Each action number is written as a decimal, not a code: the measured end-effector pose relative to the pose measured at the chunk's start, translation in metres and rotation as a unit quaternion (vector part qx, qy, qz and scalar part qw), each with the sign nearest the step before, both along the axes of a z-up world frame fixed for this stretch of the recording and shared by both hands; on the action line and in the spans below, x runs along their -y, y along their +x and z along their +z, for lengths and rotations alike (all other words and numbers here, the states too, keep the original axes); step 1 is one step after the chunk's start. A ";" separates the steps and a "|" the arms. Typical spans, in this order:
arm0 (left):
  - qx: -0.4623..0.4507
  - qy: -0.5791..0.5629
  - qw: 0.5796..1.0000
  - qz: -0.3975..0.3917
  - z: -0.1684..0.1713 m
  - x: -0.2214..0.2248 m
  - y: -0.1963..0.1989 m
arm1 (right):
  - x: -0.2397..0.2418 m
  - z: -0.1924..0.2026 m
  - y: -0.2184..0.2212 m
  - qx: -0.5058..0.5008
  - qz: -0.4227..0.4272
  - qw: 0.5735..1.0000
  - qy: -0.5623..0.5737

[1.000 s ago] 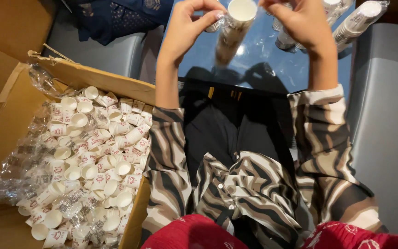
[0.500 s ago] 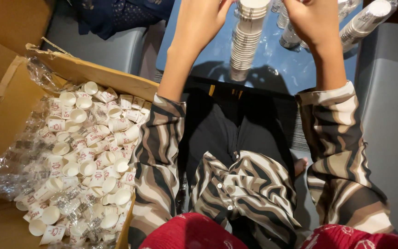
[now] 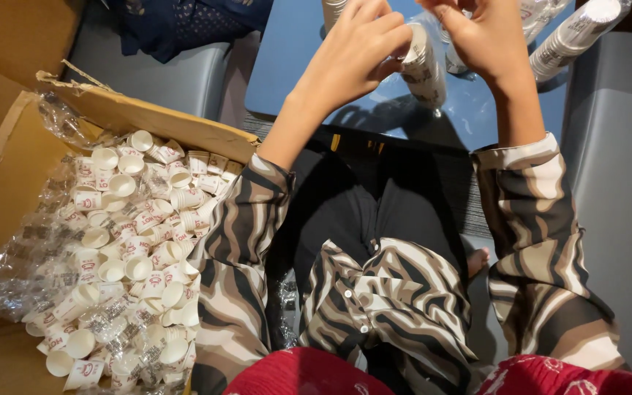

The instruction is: Sorting and stacking small paper cups from a box onto a table.

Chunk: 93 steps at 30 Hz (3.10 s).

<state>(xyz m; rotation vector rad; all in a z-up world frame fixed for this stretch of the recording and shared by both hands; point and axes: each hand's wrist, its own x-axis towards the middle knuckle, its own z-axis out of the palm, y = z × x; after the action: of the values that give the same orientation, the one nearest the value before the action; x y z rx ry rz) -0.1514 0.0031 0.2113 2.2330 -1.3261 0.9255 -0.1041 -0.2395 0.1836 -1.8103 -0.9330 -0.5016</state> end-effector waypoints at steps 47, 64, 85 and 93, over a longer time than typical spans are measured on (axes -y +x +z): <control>-0.096 -0.020 0.995 -0.008 -0.047 0.027 0.026 | -0.014 -0.058 -0.058 -0.001 -0.126 0.992 0.010; -0.458 -0.371 0.768 -0.248 -0.123 0.038 0.074 | -0.006 -0.058 -0.058 -0.118 -0.034 0.988 0.092; -0.286 -0.247 0.920 0.103 -0.051 0.047 0.002 | -0.009 -0.029 -0.062 0.000 -0.222 0.919 -0.327; -0.058 -0.050 0.994 0.078 -0.060 0.047 0.007 | 0.001 -0.055 -0.057 -0.052 -0.082 0.994 -0.045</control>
<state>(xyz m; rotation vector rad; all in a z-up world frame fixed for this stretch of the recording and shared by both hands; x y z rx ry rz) -0.1444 -0.0434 0.1512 2.3013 -1.0435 0.8783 -0.1608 -0.2410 0.1289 -1.9852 -0.7492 -0.4679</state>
